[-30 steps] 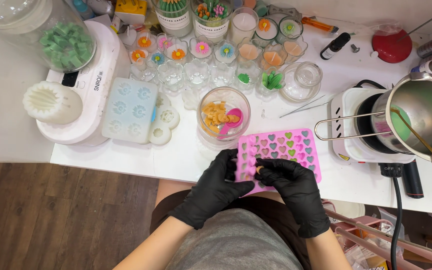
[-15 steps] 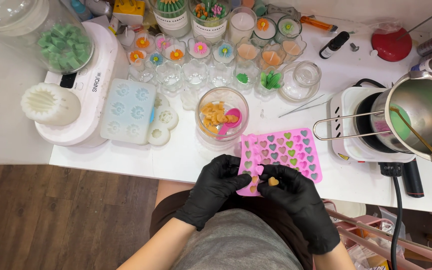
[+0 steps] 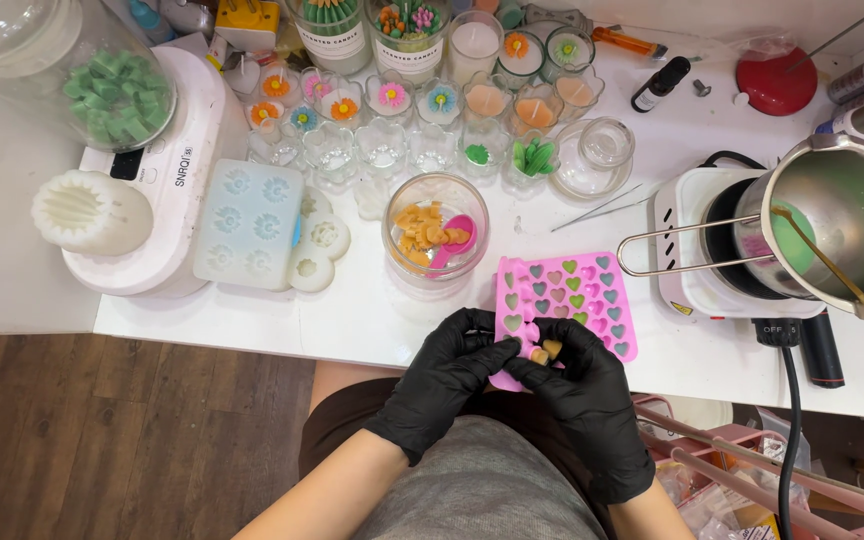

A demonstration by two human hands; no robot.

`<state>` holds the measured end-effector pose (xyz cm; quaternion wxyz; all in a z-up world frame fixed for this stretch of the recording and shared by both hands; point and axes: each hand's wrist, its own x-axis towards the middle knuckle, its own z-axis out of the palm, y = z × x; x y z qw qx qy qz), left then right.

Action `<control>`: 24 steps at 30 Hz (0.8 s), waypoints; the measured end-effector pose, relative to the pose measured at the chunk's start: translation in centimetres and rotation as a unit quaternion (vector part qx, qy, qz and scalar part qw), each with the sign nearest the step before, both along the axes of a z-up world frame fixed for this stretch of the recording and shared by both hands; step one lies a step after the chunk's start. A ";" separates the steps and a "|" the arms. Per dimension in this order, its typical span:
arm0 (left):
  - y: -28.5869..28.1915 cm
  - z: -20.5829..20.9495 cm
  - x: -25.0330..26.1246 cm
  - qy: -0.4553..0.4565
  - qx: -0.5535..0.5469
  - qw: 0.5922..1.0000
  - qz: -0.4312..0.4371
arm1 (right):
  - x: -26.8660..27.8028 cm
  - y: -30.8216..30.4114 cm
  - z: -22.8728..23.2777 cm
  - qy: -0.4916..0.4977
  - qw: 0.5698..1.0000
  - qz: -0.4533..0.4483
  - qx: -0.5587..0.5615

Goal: Removing small heart-shaped wax pieces from a pink silicone mold and placing them into a jar.

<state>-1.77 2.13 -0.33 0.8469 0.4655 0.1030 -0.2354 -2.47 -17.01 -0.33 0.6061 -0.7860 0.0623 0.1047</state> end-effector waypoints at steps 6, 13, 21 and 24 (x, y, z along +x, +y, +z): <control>-0.3 -1.1 -0.2 0.021 0.022 0.999 0.029 | 0.1 -0.5 -1.0 0.023 0.999 -0.019 0.044; 1.3 0.9 -0.6 0.015 0.015 0.999 0.028 | 0.2 -0.1 -1.8 0.130 0.956 -0.136 0.225; 1.6 0.6 -1.1 0.007 0.046 0.998 0.046 | 1.2 0.7 0.3 0.124 0.963 -0.076 0.228; 1.3 0.4 -1.2 -0.013 0.041 0.997 0.060 | 1.3 0.6 0.6 0.136 0.962 -0.069 0.225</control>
